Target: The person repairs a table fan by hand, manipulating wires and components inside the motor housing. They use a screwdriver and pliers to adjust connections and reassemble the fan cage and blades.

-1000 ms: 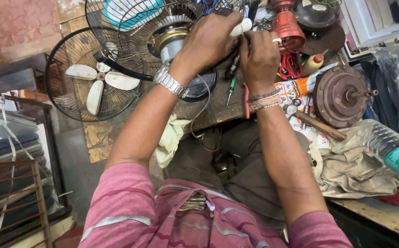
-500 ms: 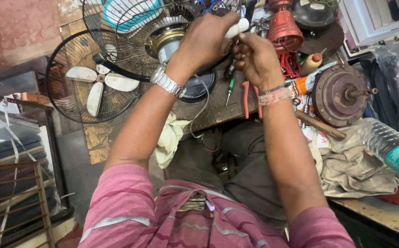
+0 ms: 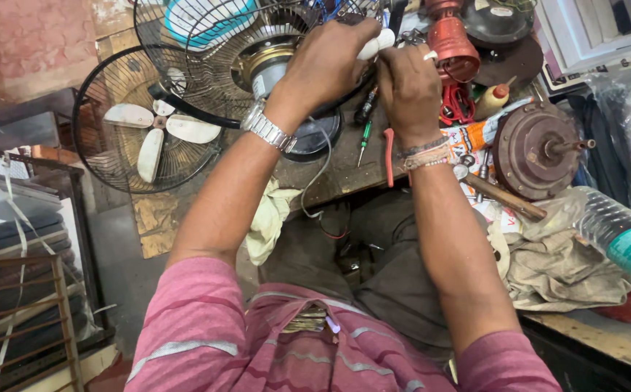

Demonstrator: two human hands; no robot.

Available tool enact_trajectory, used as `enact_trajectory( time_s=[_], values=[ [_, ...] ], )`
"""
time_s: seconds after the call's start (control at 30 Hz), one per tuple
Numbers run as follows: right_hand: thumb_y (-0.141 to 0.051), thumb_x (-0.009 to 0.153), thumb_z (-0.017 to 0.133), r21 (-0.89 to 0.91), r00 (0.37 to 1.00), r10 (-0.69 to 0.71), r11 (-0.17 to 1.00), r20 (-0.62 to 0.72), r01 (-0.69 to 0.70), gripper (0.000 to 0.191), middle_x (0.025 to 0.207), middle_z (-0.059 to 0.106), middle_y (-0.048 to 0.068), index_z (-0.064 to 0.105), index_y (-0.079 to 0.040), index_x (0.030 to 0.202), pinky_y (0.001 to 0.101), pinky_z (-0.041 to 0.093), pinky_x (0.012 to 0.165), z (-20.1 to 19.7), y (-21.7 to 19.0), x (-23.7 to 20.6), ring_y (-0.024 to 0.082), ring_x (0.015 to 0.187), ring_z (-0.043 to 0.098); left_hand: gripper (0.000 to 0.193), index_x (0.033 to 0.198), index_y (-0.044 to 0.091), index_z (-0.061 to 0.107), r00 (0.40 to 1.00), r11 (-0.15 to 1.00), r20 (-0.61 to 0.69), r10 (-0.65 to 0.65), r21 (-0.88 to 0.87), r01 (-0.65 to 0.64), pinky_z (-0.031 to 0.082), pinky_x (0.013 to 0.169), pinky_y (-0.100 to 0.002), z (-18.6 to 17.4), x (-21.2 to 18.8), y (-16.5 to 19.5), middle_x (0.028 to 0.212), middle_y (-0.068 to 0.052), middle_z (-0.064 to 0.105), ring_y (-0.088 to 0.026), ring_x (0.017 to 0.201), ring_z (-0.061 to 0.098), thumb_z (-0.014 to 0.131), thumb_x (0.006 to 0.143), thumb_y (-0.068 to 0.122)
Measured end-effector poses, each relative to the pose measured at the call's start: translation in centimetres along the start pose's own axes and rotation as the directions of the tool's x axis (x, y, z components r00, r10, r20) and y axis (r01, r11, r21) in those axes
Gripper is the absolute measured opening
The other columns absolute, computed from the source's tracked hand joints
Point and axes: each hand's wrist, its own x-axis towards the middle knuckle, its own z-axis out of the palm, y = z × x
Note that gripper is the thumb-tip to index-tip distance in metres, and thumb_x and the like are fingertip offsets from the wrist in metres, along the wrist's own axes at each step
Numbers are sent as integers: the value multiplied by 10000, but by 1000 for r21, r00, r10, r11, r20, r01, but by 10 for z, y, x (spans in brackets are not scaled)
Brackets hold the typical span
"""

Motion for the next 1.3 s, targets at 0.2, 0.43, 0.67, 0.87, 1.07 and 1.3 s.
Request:
enact_trajectory(
  time_s=[0.2,0.43,0.67,0.87,1.07,1.3],
  values=[
    [-94,1049,654,818,637,666,70,387,-571,165,765,582,28,635,-68,886,305,323,565,38,12,-5,156,646,451,279,1048,63,649,999,998,32,-39,40,38,517,712,-550,2,1,0,824,-228,693,-460,847,664,746,788,33],
    [-110,985,644,737,490,702,-74,517,-672,62,815,701,36,644,-49,970,304,461,584,16,11,-5,158,677,606,293,1058,53,649,1000,1000,9,-15,-1,15,523,697,-538,0,1,0,827,-225,696,-452,829,670,755,785,40],
    [-12,968,782,-74,984,146,985,-100,-154,218,1066,634,126,627,-41,1119,437,505,875,-6,-9,-3,326,1003,619,249,1056,55,659,1000,1000,-4,1,9,-1,519,698,-545,2,2,1,819,-225,694,-451,818,668,737,820,40],
    [-10,987,770,-44,993,84,995,-81,-87,198,1118,635,116,646,-48,1137,421,503,909,1,-7,0,326,1048,617,218,1043,57,665,1000,1000,-15,-6,6,6,518,690,-546,-1,1,3,803,-229,686,-456,806,663,740,839,56],
    [-10,978,757,-23,998,69,997,-1,-69,190,1095,618,114,631,-42,1115,444,470,914,-1,-2,5,342,1050,579,237,1046,50,661,1000,1000,-14,5,7,-5,516,688,-548,-1,1,3,794,-234,682,-460,803,660,737,821,49],
    [-20,983,763,-34,998,56,998,-3,-56,180,1056,640,96,630,-74,1092,426,489,890,4,8,0,311,1033,589,244,1035,43,653,1000,1000,-28,6,22,-5,514,682,-550,3,1,1,788,-232,684,-456,803,666,743,809,51]
  ],
)
